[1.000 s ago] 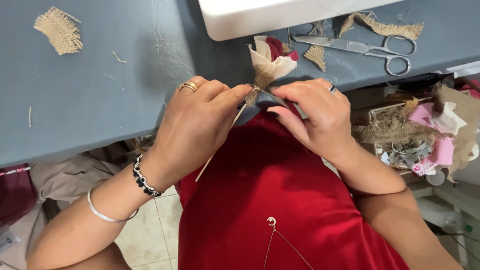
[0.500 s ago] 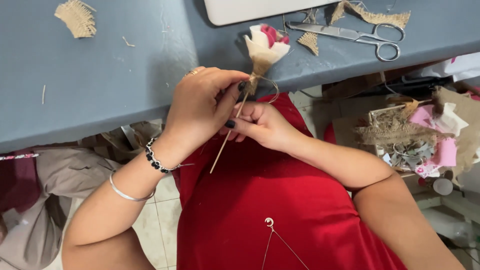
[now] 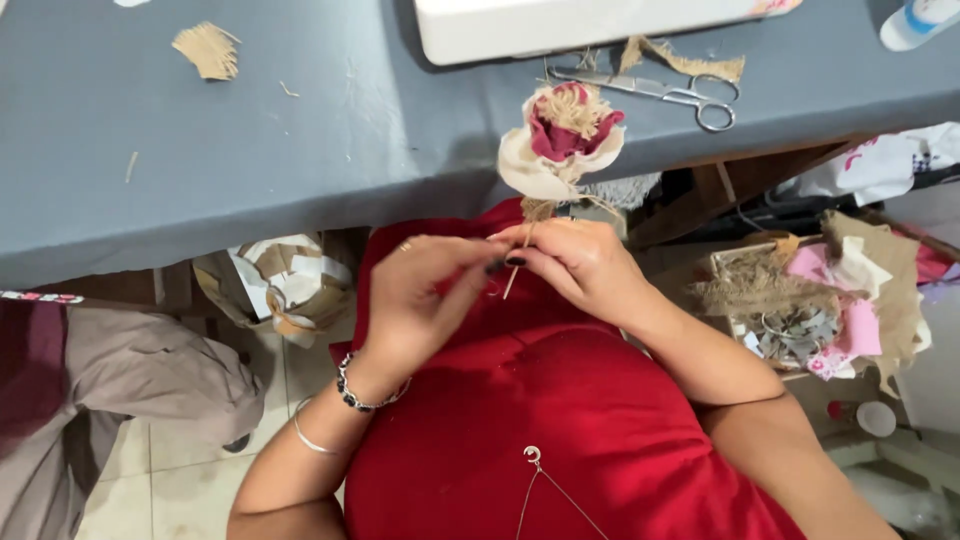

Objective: Making a decorative fabric flower by wrapping fabric around a stick and securing it with thread

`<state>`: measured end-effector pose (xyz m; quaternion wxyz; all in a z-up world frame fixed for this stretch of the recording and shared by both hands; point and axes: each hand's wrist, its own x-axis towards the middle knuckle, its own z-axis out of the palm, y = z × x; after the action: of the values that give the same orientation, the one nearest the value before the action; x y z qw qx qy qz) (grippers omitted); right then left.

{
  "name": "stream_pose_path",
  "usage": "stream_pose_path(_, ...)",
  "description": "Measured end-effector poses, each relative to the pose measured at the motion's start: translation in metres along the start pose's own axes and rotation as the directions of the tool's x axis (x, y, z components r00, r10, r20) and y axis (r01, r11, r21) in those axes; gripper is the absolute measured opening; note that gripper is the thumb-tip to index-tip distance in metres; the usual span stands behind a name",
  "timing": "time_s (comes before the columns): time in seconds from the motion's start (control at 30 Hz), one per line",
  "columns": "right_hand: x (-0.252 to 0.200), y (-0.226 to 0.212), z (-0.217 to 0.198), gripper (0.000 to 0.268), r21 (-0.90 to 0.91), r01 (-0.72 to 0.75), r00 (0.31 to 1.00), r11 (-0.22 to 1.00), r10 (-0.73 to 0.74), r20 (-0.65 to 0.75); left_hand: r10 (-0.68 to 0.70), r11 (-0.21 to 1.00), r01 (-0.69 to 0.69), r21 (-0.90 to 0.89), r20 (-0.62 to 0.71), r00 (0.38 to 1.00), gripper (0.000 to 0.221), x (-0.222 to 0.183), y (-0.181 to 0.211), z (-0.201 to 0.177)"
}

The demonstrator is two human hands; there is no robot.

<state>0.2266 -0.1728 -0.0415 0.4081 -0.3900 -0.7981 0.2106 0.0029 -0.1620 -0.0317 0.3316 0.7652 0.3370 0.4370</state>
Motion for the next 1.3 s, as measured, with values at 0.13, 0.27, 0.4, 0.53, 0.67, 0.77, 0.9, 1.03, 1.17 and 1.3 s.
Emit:
stream_pose_path(0.13,0.011,-0.016,-0.005,0.021,-0.051,0.052,0.999,0.997,-0.052,-0.015,0.059,0.998,-0.059,-0.017,0.0,0.998,0.027,0.001,0.009,-0.025)
stream_pose_path(0.27,0.029,-0.035,-0.008,0.017,-0.033,0.078,0.997,0.996,-0.078,0.013,0.089,0.993,-0.097,-0.059,-0.139,0.986,0.026,0.016,0.022,-0.055)
stream_pose_path(0.4,0.026,-0.009,-0.001,0.014,-0.094,0.097,0.995,0.991,-0.095,0.033,0.177,0.952,-0.21,-0.224,-0.16,0.971,0.019,0.035,0.022,-0.047)
stream_pose_path(0.53,0.018,0.019,0.008,0.012,-0.132,0.115,0.993,0.985,-0.11,0.045,0.153,0.923,-0.188,-0.335,-0.128,0.98,0.017,0.051,0.021,-0.034)
stream_pose_path(0.67,0.032,-0.01,0.003,0.013,-0.143,0.157,0.988,0.977,-0.153,0.038,-0.07,0.901,0.026,-0.432,-0.087,0.994,0.017,0.062,0.021,-0.023)
stream_pose_path(0.77,0.028,-0.008,0.005,0.013,-0.152,0.139,0.99,0.979,-0.133,0.046,-0.139,0.886,0.083,-0.455,-0.091,0.986,0.016,0.061,0.015,-0.013)
stream_pose_path(0.9,0.023,0.001,0.004,0.011,-0.141,0.107,0.993,0.984,-0.098,0.069,-0.149,0.908,0.093,-0.409,-0.109,0.983,0.017,0.059,0.014,-0.005)
stream_pose_path(1.03,0.023,0.0,0.006,0.011,-0.159,0.121,0.991,0.98,-0.109,0.078,-0.137,0.909,0.066,-0.412,-0.145,0.98,0.013,0.057,0.011,0.0)
stream_pose_path(1.17,0.023,0.002,0.01,0.011,-0.192,0.129,0.991,0.973,-0.118,0.066,-0.142,0.883,0.037,-0.468,-0.191,0.971,0.014,0.055,0.008,0.005)
stream_pose_path(1.3,0.009,0.025,0.019,0.012,-0.195,0.122,0.992,0.973,-0.115,0.044,-0.121,0.889,0.029,-0.458,-0.174,0.977,0.01,0.052,0.007,0.004)
